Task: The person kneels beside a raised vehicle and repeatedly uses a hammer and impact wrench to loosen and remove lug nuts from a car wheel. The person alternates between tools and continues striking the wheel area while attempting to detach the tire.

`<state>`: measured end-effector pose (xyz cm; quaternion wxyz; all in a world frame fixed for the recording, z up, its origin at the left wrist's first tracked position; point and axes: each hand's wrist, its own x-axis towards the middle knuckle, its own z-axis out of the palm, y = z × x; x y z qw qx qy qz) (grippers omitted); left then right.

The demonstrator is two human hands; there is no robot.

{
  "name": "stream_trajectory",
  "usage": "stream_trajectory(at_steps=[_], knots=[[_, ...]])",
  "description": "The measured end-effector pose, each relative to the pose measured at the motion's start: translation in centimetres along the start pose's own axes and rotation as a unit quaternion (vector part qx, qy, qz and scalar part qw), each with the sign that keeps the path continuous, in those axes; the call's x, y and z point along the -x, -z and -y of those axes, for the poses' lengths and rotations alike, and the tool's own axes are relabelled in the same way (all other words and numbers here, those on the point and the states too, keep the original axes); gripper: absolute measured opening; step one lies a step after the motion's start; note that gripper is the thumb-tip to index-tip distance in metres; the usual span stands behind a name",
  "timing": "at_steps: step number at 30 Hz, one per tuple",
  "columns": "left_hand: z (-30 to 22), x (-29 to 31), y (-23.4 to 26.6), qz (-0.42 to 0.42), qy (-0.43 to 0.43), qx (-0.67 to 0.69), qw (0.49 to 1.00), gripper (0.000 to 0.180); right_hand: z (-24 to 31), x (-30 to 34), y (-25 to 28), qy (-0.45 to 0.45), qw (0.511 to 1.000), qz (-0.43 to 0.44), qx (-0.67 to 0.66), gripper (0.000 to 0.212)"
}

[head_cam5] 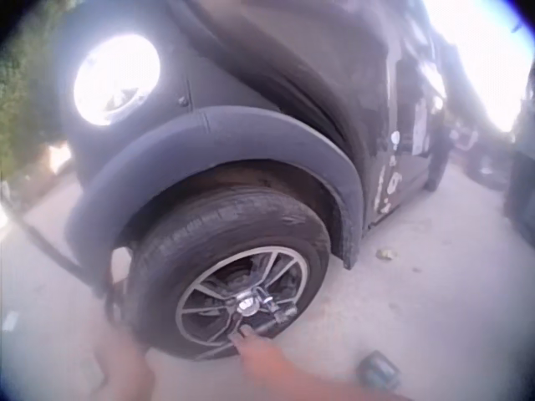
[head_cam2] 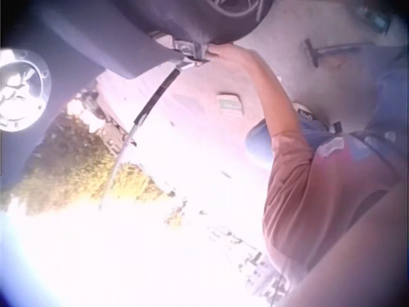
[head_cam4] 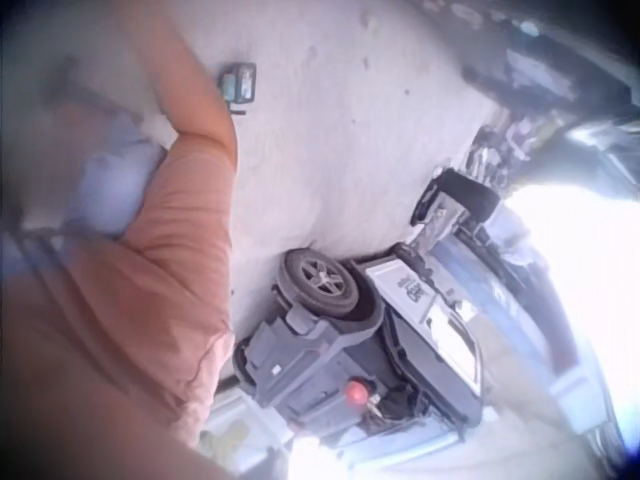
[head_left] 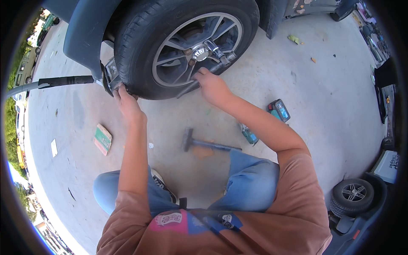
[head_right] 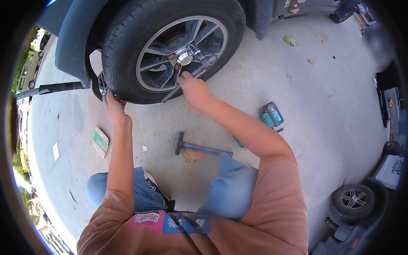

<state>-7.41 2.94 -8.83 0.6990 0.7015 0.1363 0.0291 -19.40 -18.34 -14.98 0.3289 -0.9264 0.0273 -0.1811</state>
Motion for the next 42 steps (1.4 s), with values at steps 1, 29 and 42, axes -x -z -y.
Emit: stream_trajectory(at_steps=[1, 29, 42], knots=[[0.0, -0.1, -0.4, 0.01, -0.009, 0.009, 1.0, 0.036, -1.9, 0.3, 0.1, 0.024, 1.0, -0.008, -0.012, 0.031], [-1.1, -0.4, 1.3, 0.082, -0.1, -0.047, 0.99, 0.031, 0.2, -3.8, 5.7, -0.158, 0.888, -0.308, -0.303, 0.02], [-1.3, 0.4, 0.1, 0.066, -0.09, -0.015, 0.994, 0.029, 0.0, 2.9, -1.5, -0.305, 0.523, 0.051, -0.794, 0.054]])
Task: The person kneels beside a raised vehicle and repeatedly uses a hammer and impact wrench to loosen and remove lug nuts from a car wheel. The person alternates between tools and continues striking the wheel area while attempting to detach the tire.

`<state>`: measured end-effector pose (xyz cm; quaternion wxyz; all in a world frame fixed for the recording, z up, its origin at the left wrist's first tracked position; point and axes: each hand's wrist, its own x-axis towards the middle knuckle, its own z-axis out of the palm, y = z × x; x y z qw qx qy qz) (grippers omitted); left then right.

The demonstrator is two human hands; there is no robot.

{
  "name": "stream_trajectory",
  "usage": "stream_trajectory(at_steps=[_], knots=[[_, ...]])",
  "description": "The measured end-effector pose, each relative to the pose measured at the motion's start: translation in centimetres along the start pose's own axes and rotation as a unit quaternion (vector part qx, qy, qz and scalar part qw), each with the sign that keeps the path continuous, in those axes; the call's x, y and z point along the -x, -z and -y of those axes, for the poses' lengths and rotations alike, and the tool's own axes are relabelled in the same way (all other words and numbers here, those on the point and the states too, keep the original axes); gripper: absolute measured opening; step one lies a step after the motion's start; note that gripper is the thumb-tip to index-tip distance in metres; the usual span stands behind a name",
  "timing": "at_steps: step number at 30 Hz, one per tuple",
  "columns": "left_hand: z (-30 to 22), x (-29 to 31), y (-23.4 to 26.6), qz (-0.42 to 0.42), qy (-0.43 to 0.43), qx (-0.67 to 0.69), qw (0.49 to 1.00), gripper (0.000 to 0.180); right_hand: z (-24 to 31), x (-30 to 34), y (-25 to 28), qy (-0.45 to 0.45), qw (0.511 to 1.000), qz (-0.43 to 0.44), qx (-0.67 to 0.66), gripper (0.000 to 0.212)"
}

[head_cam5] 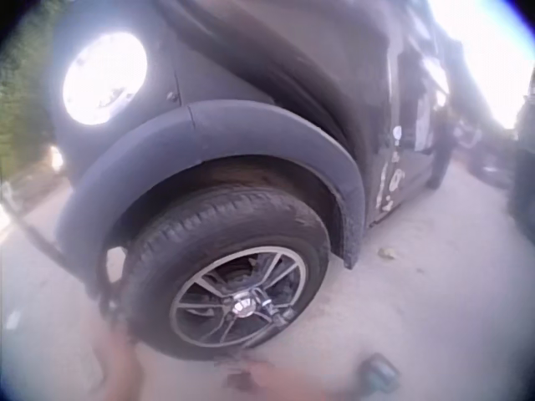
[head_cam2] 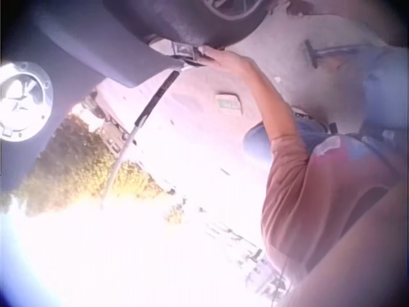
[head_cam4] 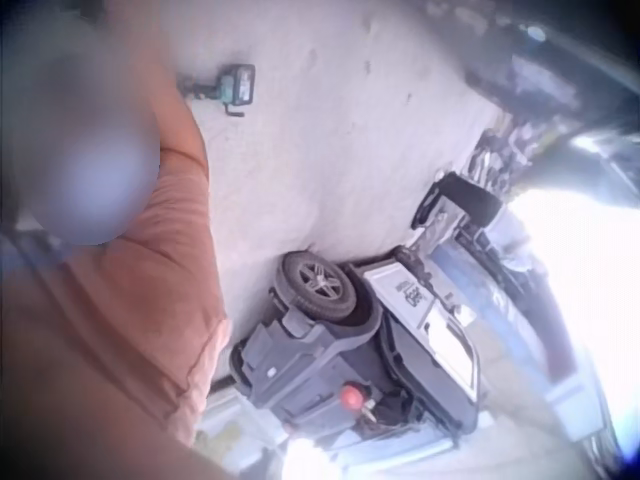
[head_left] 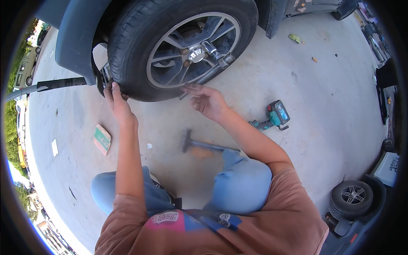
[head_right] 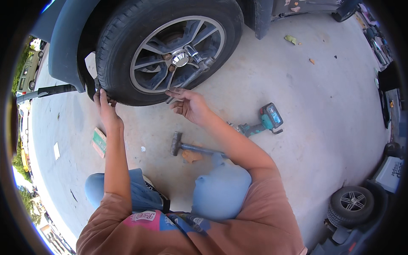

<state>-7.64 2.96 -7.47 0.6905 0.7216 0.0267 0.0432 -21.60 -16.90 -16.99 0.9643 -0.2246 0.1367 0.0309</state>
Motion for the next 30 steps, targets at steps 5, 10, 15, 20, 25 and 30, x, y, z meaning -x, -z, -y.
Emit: stream_trajectory(at_steps=[5, 10, 15, 20, 25, 30], knots=[[0.1, 0.1, 0.4, 0.017, -0.012, 0.011, 1.0, 0.033, 1.0, -0.8, -0.4, -0.036, 0.948, -0.012, -0.317, 0.074], [1.4, -0.9, 1.9, 0.024, -0.084, -0.064, 0.994, 0.041, 2.1, -1.9, 1.2, 0.017, 0.879, -0.167, -0.447, 0.061], [2.8, -1.6, 1.1, 0.033, -0.193, -0.207, 0.959, 0.06, 9.4, -3.3, 12.8, 0.293, 0.905, -0.152, -0.27, 0.018], [2.5, -1.0, 1.6, 0.052, -0.182, -0.125, 0.974, 0.064, 12.9, 0.4, -6.2, 0.435, 0.86, -0.148, 0.222, 0.023], [2.6, -0.8, 1.0, 0.061, -0.164, -0.106, 0.979, 0.065, -0.2, -1.2, -5.4, 0.368, 0.701, -0.018, 0.61, 0.024], [2.9, -0.7, 0.5, 0.058, -0.17, -0.084, 0.98, 0.063, 1.4, -1.5, 3.9, 0.065, 0.926, -0.211, 0.307, 0.032]])
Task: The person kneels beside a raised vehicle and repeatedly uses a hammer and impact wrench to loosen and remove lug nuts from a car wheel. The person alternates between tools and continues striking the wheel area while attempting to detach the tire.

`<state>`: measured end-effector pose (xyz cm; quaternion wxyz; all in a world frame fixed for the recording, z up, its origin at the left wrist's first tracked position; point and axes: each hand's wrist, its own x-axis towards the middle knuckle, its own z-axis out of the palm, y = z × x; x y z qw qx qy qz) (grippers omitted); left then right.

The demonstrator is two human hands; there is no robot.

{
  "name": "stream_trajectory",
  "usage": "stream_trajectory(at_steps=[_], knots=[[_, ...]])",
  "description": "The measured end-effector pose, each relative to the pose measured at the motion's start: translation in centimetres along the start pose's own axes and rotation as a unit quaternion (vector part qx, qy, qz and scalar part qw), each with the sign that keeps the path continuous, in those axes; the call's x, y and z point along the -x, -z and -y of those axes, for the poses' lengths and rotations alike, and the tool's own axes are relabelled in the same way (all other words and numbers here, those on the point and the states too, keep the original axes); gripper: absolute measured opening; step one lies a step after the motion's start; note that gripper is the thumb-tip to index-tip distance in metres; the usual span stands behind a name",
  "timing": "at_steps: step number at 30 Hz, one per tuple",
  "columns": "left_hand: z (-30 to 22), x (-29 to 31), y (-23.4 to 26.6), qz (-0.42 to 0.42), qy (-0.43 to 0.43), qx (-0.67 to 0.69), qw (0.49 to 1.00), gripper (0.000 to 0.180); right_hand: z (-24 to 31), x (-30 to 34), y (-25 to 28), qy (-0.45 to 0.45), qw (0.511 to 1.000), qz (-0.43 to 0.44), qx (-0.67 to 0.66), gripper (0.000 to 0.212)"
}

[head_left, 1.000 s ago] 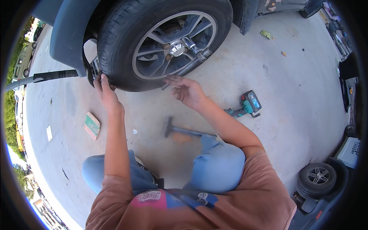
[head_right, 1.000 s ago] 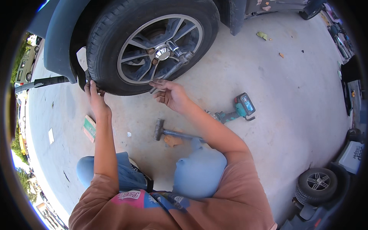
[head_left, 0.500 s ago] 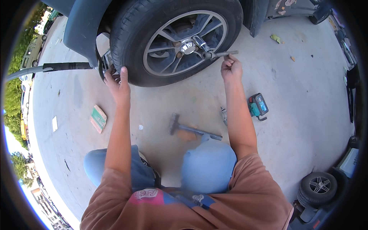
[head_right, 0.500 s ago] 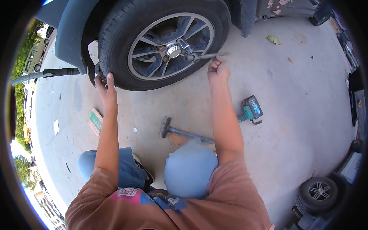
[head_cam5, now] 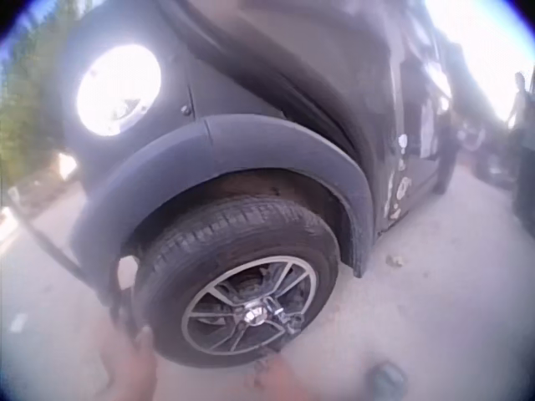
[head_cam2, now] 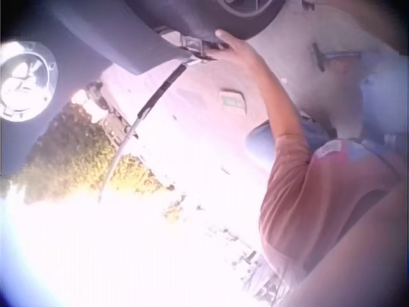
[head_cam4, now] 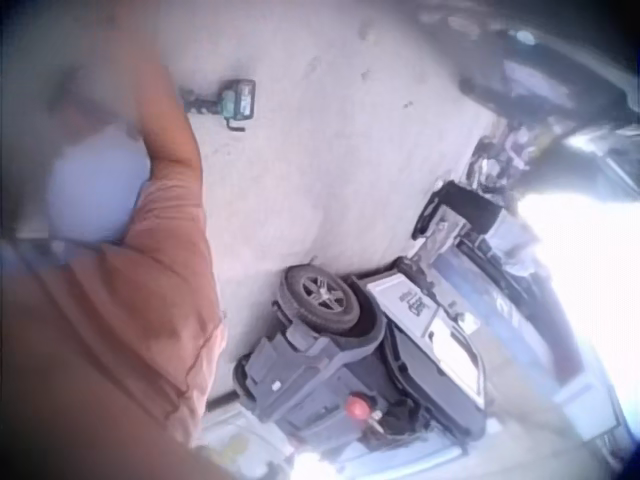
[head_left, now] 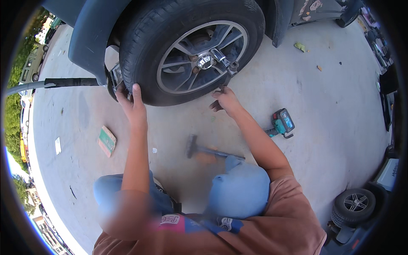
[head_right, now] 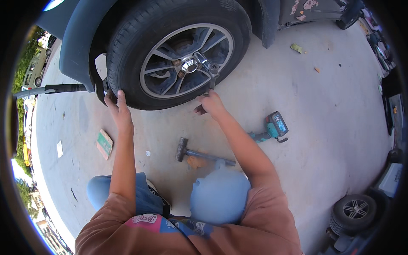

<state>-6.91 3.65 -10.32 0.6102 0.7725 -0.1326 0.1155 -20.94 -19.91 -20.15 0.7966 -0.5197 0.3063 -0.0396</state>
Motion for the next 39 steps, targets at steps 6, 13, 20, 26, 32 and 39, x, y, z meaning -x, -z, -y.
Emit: stream_trajectory(at_steps=[6, 13, 20, 26, 32, 39], knots=[[1.3, 0.5, 0.3, -0.008, 0.001, 0.01, 1.0, 0.061, 4.6, -2.2, 10.2, 0.025, 0.781, -0.035, -0.624, 0.034], [1.8, 0.6, 0.5, -0.031, -0.012, 0.002, 0.999, 0.062, 17.0, 3.5, -1.8, 0.355, 0.924, 0.018, -0.141, 0.034], [0.8, 0.7, -0.4, -0.012, 0.008, 0.034, 0.999, 0.06, -4.2, -1.4, -7.4, 0.187, 0.931, 0.04, 0.311, 0.025], [0.7, 0.5, -0.5, -0.008, 0.014, 0.02, 1.0, 0.066, -10.5, -5.3, 4.4, 0.219, 0.883, 0.016, 0.415, 0.023], [-0.6, 1.2, -0.8, -0.039, 0.029, -0.008, 0.999, 0.074, -12.0, -2.7, 7.3, 0.231, 0.897, 0.021, 0.377, 0.021], [0.5, 1.7, -0.4, -0.038, 0.027, -0.063, 0.997, 0.076, -4.5, -1.3, 22.3, 0.123, 0.704, -0.237, 0.659, 0.036]])
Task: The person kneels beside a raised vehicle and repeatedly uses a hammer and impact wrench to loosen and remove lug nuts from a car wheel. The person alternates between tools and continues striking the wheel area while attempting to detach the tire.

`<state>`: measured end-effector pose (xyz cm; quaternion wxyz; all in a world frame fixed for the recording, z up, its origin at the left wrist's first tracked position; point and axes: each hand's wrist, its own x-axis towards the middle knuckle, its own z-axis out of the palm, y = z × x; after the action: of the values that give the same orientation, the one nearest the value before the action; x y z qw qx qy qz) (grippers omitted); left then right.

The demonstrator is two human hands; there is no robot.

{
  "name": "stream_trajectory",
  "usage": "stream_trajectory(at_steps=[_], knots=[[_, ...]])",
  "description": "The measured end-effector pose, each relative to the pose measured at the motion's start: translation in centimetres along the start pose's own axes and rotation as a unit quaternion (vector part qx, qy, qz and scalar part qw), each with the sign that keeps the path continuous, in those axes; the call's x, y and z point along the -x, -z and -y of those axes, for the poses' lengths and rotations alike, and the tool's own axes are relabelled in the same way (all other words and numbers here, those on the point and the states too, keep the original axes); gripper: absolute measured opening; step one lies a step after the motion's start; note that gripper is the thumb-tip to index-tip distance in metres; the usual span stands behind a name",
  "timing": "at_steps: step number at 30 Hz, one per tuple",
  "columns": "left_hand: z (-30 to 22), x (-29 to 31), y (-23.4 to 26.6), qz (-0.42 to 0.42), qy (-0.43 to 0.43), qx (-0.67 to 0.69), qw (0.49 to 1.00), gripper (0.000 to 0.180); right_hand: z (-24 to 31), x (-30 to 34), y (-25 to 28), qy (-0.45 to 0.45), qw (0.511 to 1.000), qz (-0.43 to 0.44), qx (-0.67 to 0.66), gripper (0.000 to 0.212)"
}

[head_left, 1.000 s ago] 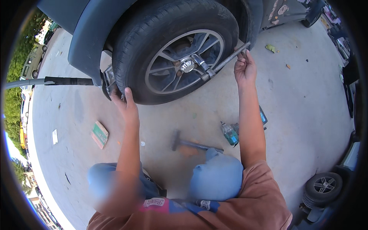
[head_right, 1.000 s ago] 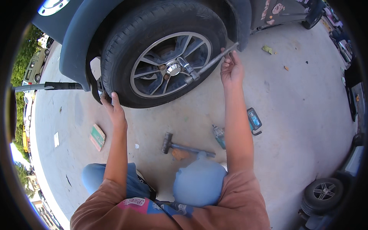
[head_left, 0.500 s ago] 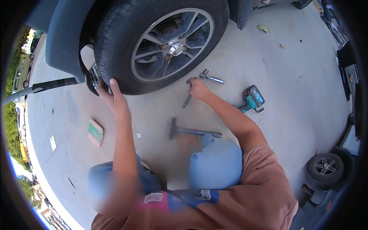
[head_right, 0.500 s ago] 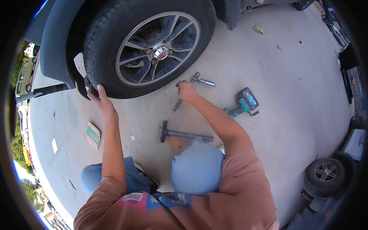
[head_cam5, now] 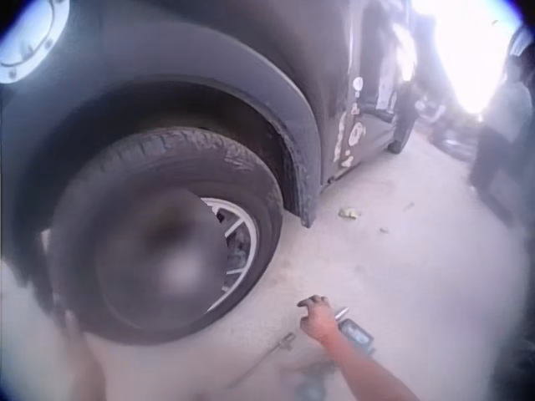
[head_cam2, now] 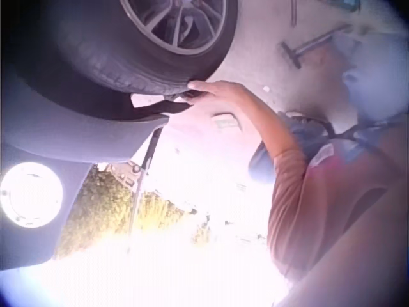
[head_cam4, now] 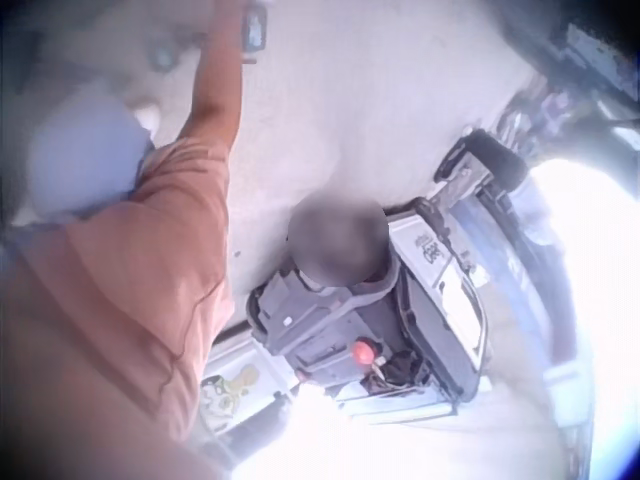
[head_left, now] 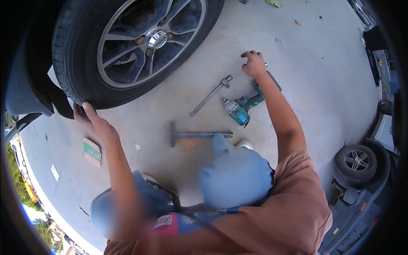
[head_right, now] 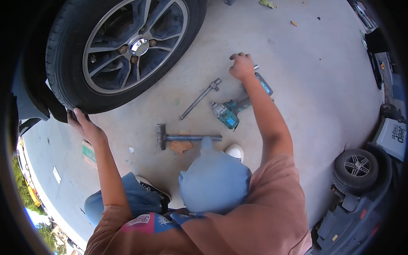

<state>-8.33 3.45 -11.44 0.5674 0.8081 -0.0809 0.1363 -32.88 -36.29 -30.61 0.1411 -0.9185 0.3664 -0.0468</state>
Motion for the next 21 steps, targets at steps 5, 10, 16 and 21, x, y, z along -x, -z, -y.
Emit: stream_trajectory(at_steps=[5, 10, 16, 21], knots=[[0.3, 0.4, 0.0, -0.021, 0.016, -0.026, 0.999, 0.074, -3.7, 0.2, 0.9, 0.014, 0.975, 0.195, 0.104, 0.026], [1.0, 0.3, 0.0, -0.028, 0.023, -0.017, 0.999, 0.074, -5.6, -1.6, -0.3, 0.118, 0.97, 0.204, 0.059, 0.022], [1.3, 0.5, -0.5, -0.031, 0.007, 0.038, 0.999, 0.067, -1.6, 1.5, 4.9, 0.114, 0.956, 0.076, -0.26, 0.026], [4.4, 3.5, -0.5, -0.116, 0.11, 0.065, 0.985, 0.03, 5.0, 5.2, 8.3, -0.056, 0.825, 0.123, -0.549, 0.029]])
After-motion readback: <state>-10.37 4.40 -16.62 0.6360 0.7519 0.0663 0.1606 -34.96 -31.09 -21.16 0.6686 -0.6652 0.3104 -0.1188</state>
